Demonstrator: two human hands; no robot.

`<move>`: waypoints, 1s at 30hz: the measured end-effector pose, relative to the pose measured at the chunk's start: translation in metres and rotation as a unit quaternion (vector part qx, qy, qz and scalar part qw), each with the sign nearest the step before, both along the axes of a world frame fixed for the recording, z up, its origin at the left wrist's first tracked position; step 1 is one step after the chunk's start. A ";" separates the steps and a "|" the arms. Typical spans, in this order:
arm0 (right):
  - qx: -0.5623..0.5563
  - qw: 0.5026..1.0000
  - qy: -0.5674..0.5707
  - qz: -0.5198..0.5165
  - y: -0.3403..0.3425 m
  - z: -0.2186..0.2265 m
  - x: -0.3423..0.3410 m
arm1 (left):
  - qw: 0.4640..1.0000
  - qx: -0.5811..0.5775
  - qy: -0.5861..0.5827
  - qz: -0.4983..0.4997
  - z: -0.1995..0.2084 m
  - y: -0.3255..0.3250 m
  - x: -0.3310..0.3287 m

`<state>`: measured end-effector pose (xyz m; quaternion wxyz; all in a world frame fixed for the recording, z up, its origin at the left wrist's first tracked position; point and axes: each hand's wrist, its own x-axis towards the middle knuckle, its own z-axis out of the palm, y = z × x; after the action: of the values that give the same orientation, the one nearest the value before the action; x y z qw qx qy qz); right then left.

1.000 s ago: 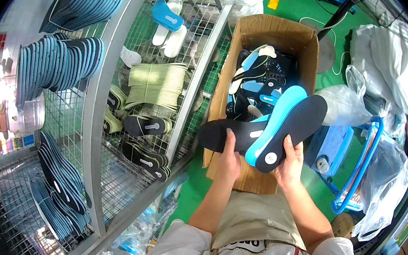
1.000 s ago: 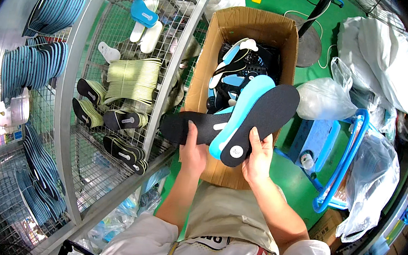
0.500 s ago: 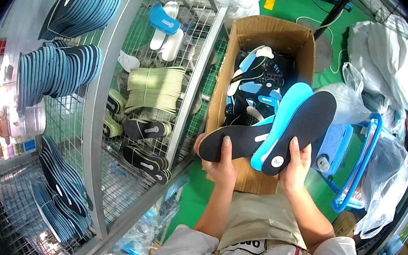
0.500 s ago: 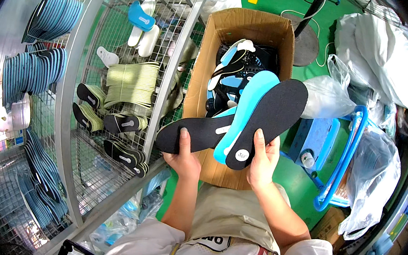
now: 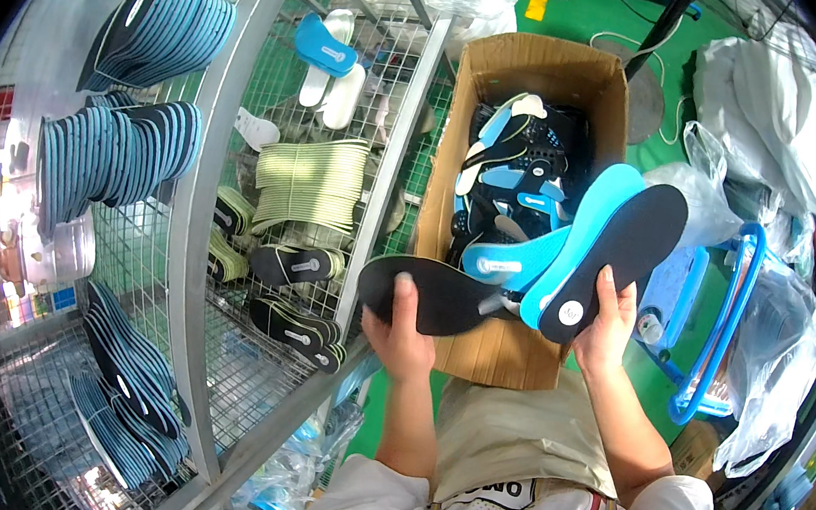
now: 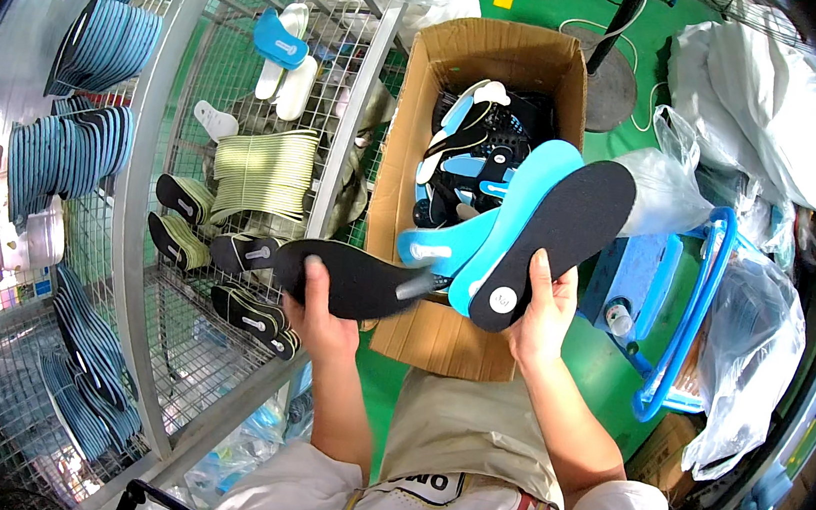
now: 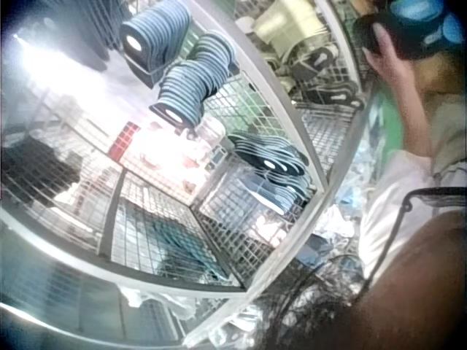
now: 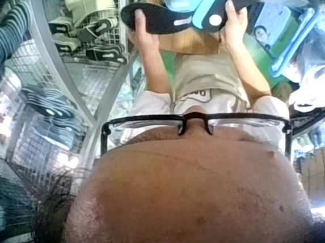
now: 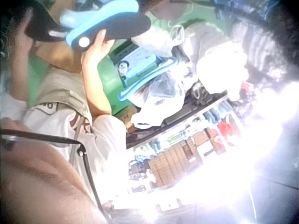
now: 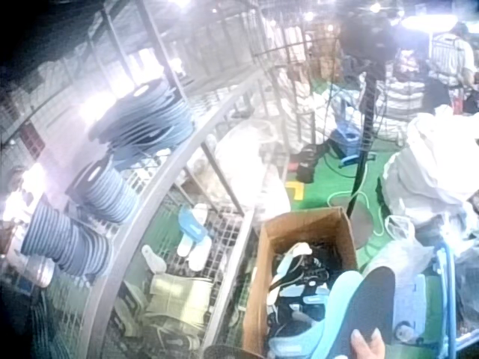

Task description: The person organizes footwear insoles by hand and inserts them into shoes on an assembly line conveyor, then moves to a cardboard box to organize more insoles.

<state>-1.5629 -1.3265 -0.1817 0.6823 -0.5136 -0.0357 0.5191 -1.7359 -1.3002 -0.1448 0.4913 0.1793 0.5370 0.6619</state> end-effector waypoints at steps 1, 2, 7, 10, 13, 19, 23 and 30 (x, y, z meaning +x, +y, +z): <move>0.003 1.000 -0.014 0.023 -0.003 0.001 0.000 | 0.994 -0.029 -0.055 -0.087 -0.007 -0.003 -0.010; 0.007 0.999 -0.023 0.024 -0.006 0.003 -0.005 | 0.987 -0.032 -0.123 -0.100 -0.012 -0.004 -0.008; 0.002 0.999 -0.038 0.023 -0.013 0.000 -0.024 | 0.971 -0.108 -0.053 -0.207 -0.027 -0.036 0.035; -0.007 0.983 -0.131 0.126 -0.017 -0.010 -0.011 | 0.957 -0.153 -0.027 -0.245 -0.039 -0.039 0.018; -0.057 0.969 -0.050 0.235 0.000 -0.006 0.024 | 0.917 -0.144 -0.136 -0.346 -0.026 -0.020 -0.032; -0.051 0.944 0.030 0.324 0.023 0.002 0.015 | 0.800 -0.271 -0.224 -0.486 -0.048 -0.034 -0.014; -0.055 0.938 0.033 0.339 0.025 0.001 0.001 | 0.820 -0.186 -0.323 -0.435 -0.071 -0.046 -0.010; -0.074 0.899 -0.032 0.430 -0.005 -0.007 -0.027 | 0.847 -0.120 -0.384 -0.346 -0.089 -0.044 -0.027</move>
<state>-1.5895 -1.3312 -0.1884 0.3511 -0.5135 -0.2369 0.7463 -1.7626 -1.3447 -0.2334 0.8733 0.0247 0.2840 0.3950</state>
